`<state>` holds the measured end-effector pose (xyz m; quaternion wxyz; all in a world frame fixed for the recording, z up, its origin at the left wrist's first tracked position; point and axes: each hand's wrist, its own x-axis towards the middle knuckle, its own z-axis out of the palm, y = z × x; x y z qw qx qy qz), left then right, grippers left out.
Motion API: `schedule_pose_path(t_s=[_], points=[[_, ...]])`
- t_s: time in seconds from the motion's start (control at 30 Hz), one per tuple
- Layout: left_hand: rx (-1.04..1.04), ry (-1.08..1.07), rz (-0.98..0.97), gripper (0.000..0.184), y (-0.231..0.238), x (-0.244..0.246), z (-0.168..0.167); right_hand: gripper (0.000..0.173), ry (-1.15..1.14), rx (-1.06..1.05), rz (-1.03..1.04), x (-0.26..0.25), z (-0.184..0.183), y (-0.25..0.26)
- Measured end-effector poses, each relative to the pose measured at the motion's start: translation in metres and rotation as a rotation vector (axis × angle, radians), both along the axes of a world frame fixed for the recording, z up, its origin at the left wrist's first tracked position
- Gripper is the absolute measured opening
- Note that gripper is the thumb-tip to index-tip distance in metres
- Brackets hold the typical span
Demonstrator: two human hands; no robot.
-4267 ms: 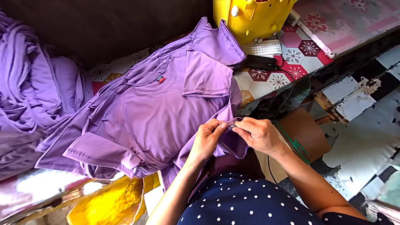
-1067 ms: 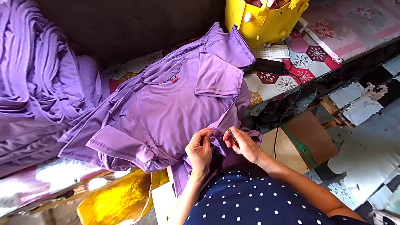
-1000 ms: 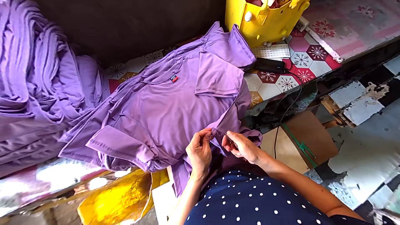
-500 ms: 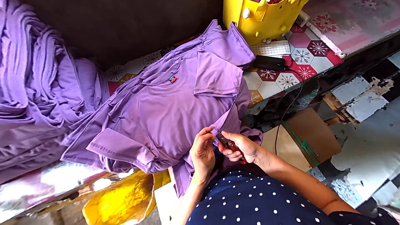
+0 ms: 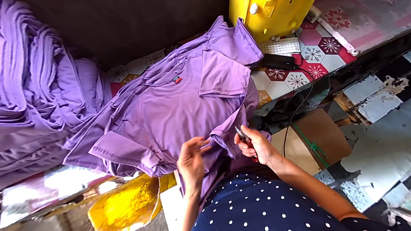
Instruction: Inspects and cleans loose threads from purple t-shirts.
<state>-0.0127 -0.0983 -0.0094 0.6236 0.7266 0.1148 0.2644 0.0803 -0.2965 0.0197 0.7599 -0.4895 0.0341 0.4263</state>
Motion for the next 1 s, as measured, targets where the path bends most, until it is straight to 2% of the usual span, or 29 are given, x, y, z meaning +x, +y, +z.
schedule_pose_path(t_s=[0.1,0.2,0.27,0.3,0.37,0.43,0.5,0.57,0.63,0.7,0.77,0.87,0.93,1.0], points=[[0.146,0.197,0.304,0.016,0.062,-0.055,0.009,0.056,-0.078,-0.127,-0.070,0.001,-0.003,-0.018],[0.312,0.574,0.803,0.038,0.124,-0.116,0.014,0.048,-0.197,-0.252,-0.095,-0.002,-0.013,-0.024],[0.382,0.677,0.906,0.056,0.140,-0.137,0.016,0.032,-0.401,-0.315,-0.123,-0.006,-0.025,-0.021],[0.485,0.616,0.873,0.052,0.134,-0.135,0.018,0.024,-0.512,-0.343,-0.159,-0.008,-0.030,-0.017],[0.631,0.380,0.645,0.032,0.096,-0.106,0.024,0.019,-0.702,-0.406,-0.216,-0.009,-0.034,-0.009],[0.523,0.294,0.282,0.029,0.048,-0.060,0.025,0.020,-0.823,-0.453,-0.229,-0.009,-0.035,-0.002],[0.321,0.340,-0.044,0.030,0.011,-0.015,0.016,0.019,-0.896,-0.477,-0.224,-0.008,-0.037,0.003],[0.108,0.438,-0.210,0.026,-0.013,0.021,0.002,0.019,-0.932,-0.478,-0.221,-0.008,-0.039,0.006],[-0.217,0.496,-0.218,0.014,-0.028,0.042,0.000,0.020,-0.972,-0.489,-0.234,-0.009,-0.038,0.006],[-0.553,0.492,-0.184,0.025,-0.039,0.049,0.014,0.020,-1.045,-0.486,-0.289,-0.010,-0.037,0.005],[-0.729,0.474,-0.184,0.033,-0.044,0.048,0.026,0.022,-1.149,-0.465,-0.354,-0.014,-0.037,0.004],[-0.721,0.439,-0.228,0.037,-0.048,0.042,0.032,0.031,-1.277,-0.484,-0.381,-0.018,-0.039,0.005],[-0.675,0.419,-0.264,0.037,-0.050,0.040,0.033,0.023,-1.294,-0.491,-0.406,-0.016,-0.039,0.006],[-0.669,0.410,-0.262,0.035,-0.052,0.040,0.032,0.011,-1.168,-0.446,-0.431,-0.013,-0.035,0.007]])
